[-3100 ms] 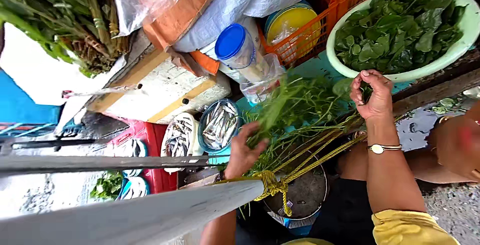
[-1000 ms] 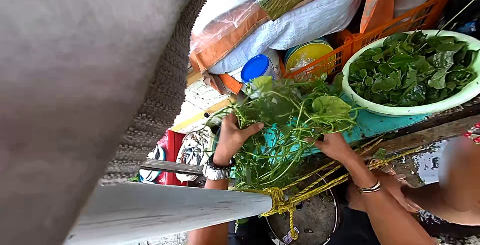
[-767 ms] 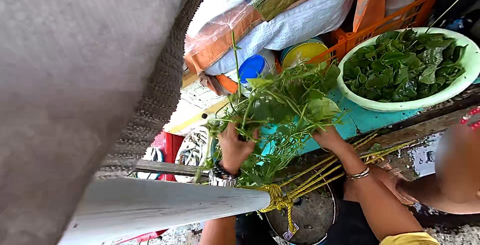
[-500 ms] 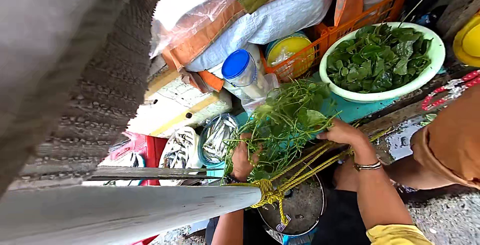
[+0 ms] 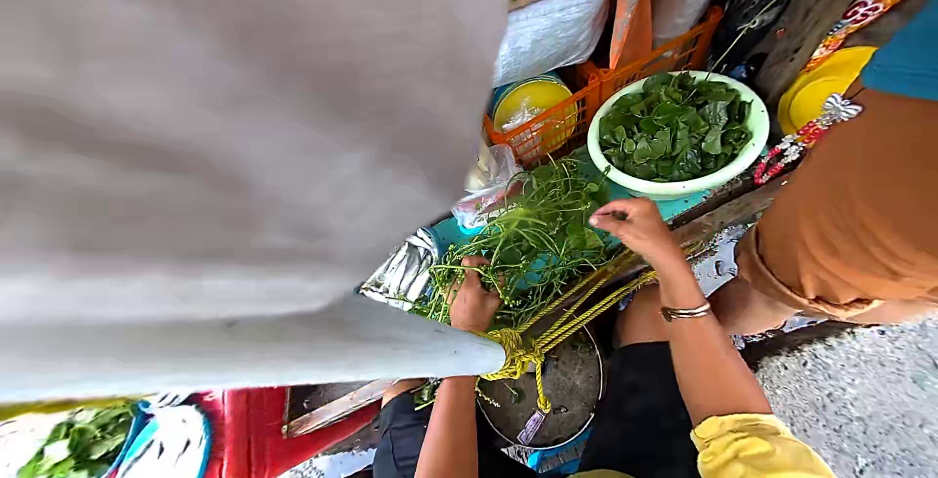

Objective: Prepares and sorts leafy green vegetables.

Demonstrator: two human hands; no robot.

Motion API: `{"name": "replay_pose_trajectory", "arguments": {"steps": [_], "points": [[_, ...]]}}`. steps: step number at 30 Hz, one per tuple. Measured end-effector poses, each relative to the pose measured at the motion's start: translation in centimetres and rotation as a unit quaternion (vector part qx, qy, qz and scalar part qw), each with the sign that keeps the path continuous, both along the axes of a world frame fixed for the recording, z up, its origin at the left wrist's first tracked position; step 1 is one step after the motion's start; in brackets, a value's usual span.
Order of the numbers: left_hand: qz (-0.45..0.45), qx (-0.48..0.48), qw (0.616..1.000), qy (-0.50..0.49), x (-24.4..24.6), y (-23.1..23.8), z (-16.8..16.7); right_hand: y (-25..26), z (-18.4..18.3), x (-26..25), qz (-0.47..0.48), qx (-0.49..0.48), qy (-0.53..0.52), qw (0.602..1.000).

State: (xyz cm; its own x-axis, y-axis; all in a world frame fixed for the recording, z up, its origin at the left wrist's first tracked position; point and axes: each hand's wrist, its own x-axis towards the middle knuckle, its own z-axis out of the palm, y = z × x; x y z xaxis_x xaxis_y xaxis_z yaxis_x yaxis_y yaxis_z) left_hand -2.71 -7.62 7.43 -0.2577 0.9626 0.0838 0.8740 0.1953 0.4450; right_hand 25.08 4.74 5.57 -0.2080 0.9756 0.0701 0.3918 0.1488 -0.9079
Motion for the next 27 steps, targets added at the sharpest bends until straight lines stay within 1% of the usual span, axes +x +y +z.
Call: {"name": "replay_pose_trajectory", "arguments": {"steps": [2, 5, 6, 9, 12, 13, 15, 17, 19, 20, 21, 23, 25, 27], "points": [[-0.004, 0.016, 1.0, -0.005, -0.1, -0.2, 0.0, 1.0, -0.9, -2.2, 0.019, -0.033, -0.037, 0.999], [-0.008, 0.07, 0.998, -0.004, -0.7, -0.6, -0.9, 1.9, -0.6, -4.7, 0.031, -0.077, -0.056, 0.995], [-0.008, 0.066, 0.998, -0.012, -0.9, -0.7, -0.8, 2.3, -0.5, -5.2, 0.035, -0.078, -0.064, 0.994], [-0.018, 0.049, 0.998, -0.024, -2.5, -0.8, -1.6, 3.7, -1.1, -5.5, 0.067, -0.067, -0.095, 0.991], [-0.029, 0.12, 0.992, -0.001, -4.0, -1.1, -4.2, 3.8, -0.3, -5.0, 0.095, -0.065, -0.118, 0.986], [-0.032, 0.124, 0.992, -0.002, -4.2, -1.1, -4.4, 3.8, 0.2, -4.8, 0.108, -0.069, -0.132, 0.983], [-0.034, 0.093, 0.995, -0.008, -4.1, -1.0, -3.5, 3.7, 0.9, -4.4, 0.127, -0.078, -0.156, 0.977], [-0.033, 0.086, 0.996, -0.007, -3.8, -1.1, -2.9, 3.4, 1.5, -4.0, 0.126, -0.096, -0.146, 0.976], [-0.02, 0.098, 0.995, -0.013, -3.4, -1.3, -2.7, 2.9, 1.3, -3.5, 0.101, -0.118, -0.071, 0.985], [-0.016, 0.111, 0.994, -0.017, -3.4, -1.3, -2.9, 2.4, 0.9, -3.2, 0.082, -0.13, 0.001, 0.988], [-0.017, 0.125, 0.992, -0.016, -3.4, -1.3, -3.1, 1.9, 0.3, -2.8, 0.064, -0.149, 0.093, 0.982], [-0.01, 0.116, 0.993, -0.015, -3.2, -1.5, -2.7, 1.4, -0.4, -2.5, 0.031, -0.189, 0.253, 0.948], [-0.003, 0.093, 0.996, -0.011, -3.2, -1.6, -2.3, 0.9, -0.5, -2.5, -0.004, -0.22, 0.362, 0.906], [-0.001, 0.097, 0.995, 0.0, -3.2, -1.6, -2.4, 0.6, -1.2, -2.2, -0.024, -0.24, 0.466, 0.851]]}}
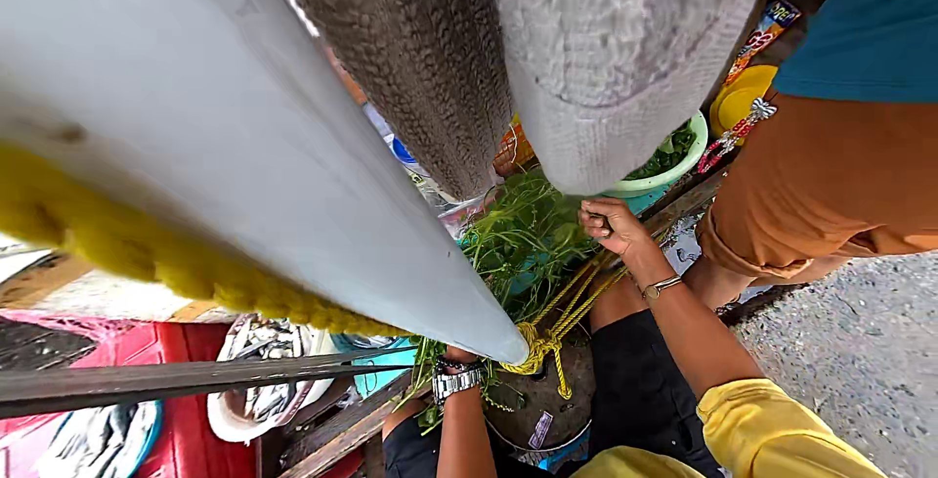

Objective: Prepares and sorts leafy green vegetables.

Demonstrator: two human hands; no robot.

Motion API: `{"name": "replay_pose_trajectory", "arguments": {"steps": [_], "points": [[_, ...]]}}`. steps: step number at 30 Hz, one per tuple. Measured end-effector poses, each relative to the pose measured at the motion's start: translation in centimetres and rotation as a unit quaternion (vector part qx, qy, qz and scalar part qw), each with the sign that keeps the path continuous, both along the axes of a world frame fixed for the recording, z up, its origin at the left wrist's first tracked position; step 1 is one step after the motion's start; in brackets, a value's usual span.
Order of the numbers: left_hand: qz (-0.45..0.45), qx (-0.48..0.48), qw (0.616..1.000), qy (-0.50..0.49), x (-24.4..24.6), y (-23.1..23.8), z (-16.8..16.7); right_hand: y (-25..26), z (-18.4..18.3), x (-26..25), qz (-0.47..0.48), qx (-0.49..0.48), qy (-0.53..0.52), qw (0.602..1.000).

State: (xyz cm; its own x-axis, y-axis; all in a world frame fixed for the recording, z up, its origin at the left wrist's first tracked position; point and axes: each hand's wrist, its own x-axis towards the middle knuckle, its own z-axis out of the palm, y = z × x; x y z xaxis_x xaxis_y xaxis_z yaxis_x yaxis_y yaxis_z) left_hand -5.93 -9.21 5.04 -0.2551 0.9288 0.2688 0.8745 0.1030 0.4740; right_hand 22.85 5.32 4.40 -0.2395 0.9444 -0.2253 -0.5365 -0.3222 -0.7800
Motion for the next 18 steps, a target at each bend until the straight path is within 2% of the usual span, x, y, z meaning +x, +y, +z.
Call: {"name": "replay_pose_trajectory", "arguments": {"steps": [2, 4, 8, 11, 15, 18], "points": [[-0.004, -0.008, 1.0, 0.002, -0.3, 0.6, -0.5, -0.2, -0.8, 0.9, -0.031, -0.017, 0.107, 0.994], [-0.011, 0.018, 1.0, 0.002, -0.6, 1.6, -1.6, -0.7, -1.1, 2.1, -0.063, -0.01, 0.121, 0.991], [-0.007, -0.027, 0.999, -0.023, 0.1, 1.1, 1.0, -2.1, -1.1, 2.8, -0.058, 0.025, -0.107, 0.992], [-0.015, 0.02, 0.999, -0.024, 0.1, 1.1, 0.9, -2.6, -1.2, 2.1, 0.0, 0.056, -0.262, 0.963], [-0.004, -0.008, 1.0, -0.023, 0.1, 1.0, 1.5, -2.4, -0.9, 0.2, 0.091, 0.044, -0.348, 0.932], [-0.006, 0.035, 0.999, -0.007, 0.1, 1.1, 0.7, -1.8, -0.1, -0.9, 0.106, 0.028, -0.415, 0.903]]}}
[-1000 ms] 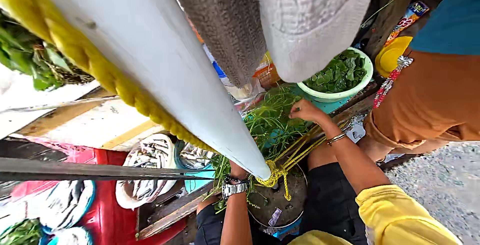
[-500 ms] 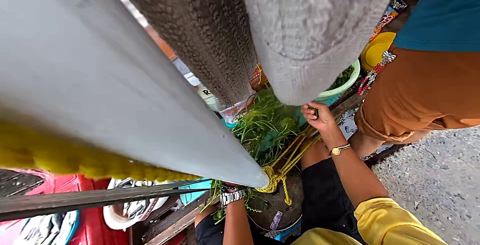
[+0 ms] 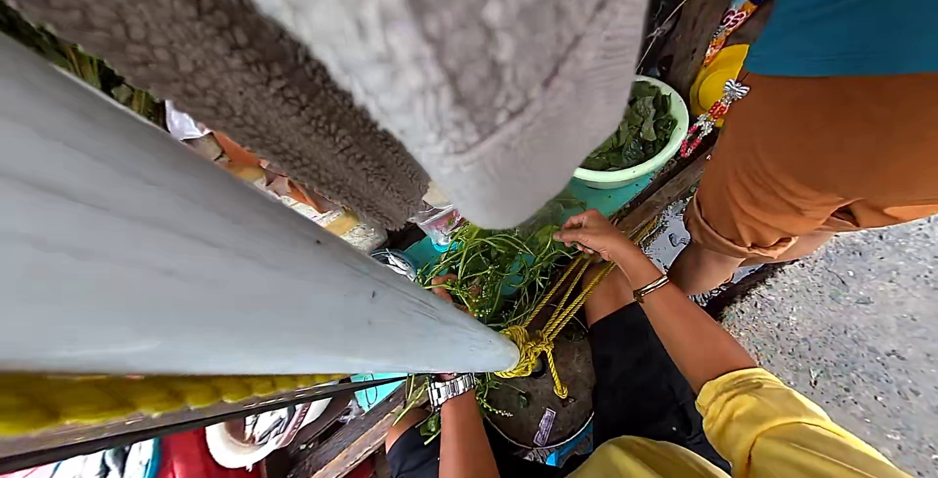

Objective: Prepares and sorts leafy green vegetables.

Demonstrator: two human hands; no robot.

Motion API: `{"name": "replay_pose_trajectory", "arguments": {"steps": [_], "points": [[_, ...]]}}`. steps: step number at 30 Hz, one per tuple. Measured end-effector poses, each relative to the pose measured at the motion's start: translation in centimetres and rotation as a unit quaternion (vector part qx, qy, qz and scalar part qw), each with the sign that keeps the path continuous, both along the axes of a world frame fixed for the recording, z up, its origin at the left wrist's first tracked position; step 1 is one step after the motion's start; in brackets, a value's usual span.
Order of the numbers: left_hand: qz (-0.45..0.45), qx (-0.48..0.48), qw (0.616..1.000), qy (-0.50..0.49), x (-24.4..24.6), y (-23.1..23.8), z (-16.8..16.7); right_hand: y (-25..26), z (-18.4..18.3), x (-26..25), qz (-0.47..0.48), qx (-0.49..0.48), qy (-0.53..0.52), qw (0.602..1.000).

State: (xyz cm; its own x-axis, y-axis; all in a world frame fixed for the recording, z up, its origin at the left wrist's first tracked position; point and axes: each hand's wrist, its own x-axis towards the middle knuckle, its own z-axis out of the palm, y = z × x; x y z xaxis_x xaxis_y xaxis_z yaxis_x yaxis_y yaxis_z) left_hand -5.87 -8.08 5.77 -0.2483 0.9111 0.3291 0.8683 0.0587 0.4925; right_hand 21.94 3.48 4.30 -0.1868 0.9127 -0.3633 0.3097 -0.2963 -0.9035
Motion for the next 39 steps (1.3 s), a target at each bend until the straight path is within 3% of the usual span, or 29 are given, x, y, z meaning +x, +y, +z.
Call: {"name": "replay_pose_trajectory", "arguments": {"steps": [3, 5, 15, 21, 28, 34, 39], "points": [[-0.007, 0.052, 0.999, 0.008, 0.0, 0.2, -0.7, 1.0, -0.3, -0.8, 0.027, 0.013, -0.121, 0.992], [-0.007, 0.076, 0.997, 0.015, 0.0, 0.3, -1.1, 2.1, -1.2, -1.2, 0.045, 0.019, -0.146, 0.988], [-0.013, 0.034, 0.999, -0.015, 0.4, -0.2, 0.4, 1.0, -1.2, -1.2, 0.03, 0.026, -0.05, 0.998], [-0.007, 0.052, 0.998, -0.024, 0.1, -0.1, -0.2, 0.5, -2.0, 0.4, -0.037, -0.005, 0.23, 0.973], [-0.008, 0.031, 0.999, -0.037, -0.5, -0.4, 0.1, 0.6, -3.5, 1.7, -0.114, -0.031, 0.497, 0.86], [0.002, 0.042, 0.999, -0.015, -0.6, -0.3, -0.6, 1.4, -1.4, 1.2, -0.12, 0.075, 0.322, 0.936], [-0.002, 0.046, 0.999, -0.006, -0.7, -0.4, -0.8, 2.9, -1.0, -0.6, -0.076, 0.133, 0.166, 0.974]]}}
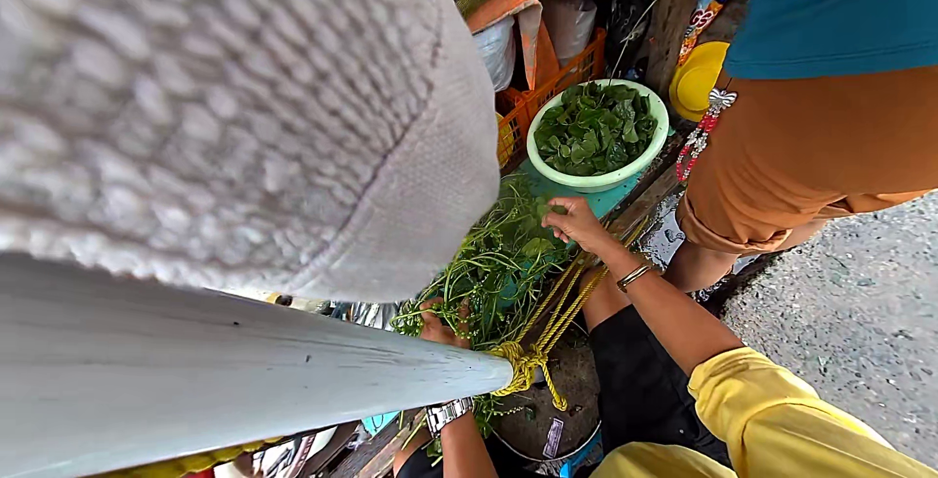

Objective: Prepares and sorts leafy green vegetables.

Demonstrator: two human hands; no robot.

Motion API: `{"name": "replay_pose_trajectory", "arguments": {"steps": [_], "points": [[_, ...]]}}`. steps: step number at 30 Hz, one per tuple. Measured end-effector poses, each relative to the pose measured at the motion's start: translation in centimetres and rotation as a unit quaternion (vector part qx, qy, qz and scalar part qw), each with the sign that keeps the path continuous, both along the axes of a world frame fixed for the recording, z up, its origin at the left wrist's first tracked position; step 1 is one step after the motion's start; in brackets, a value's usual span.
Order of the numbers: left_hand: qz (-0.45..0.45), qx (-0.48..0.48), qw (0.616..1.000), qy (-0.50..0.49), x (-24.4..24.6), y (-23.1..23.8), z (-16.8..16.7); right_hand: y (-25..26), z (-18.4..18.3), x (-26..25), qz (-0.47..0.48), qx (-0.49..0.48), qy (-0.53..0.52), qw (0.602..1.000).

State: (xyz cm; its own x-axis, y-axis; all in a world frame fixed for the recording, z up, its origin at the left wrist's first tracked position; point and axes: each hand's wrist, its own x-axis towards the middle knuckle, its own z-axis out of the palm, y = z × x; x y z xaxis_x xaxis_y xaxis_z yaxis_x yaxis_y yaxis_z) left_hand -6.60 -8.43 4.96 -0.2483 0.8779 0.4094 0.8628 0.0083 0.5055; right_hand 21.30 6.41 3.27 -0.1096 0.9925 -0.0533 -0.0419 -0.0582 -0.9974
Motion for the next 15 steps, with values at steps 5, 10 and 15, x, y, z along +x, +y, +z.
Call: {"name": "replay_pose_trajectory", "arguments": {"steps": [5, 10, 15], "points": [[-0.009, 0.02, 1.0, 0.007, 0.0, 0.1, -0.3, 1.1, 0.0, -1.5, -0.027, 0.116, -0.166, 0.979], [-0.007, 0.027, 1.0, 0.004, 0.0, 0.1, -0.7, 2.5, -4.5, -2.3, -0.065, 0.233, -0.237, 0.941], [-0.007, 0.016, 1.0, -0.004, 0.4, -0.2, 0.1, 2.5, -1.2, -0.9, 0.008, 0.069, -0.129, 0.989]]}}
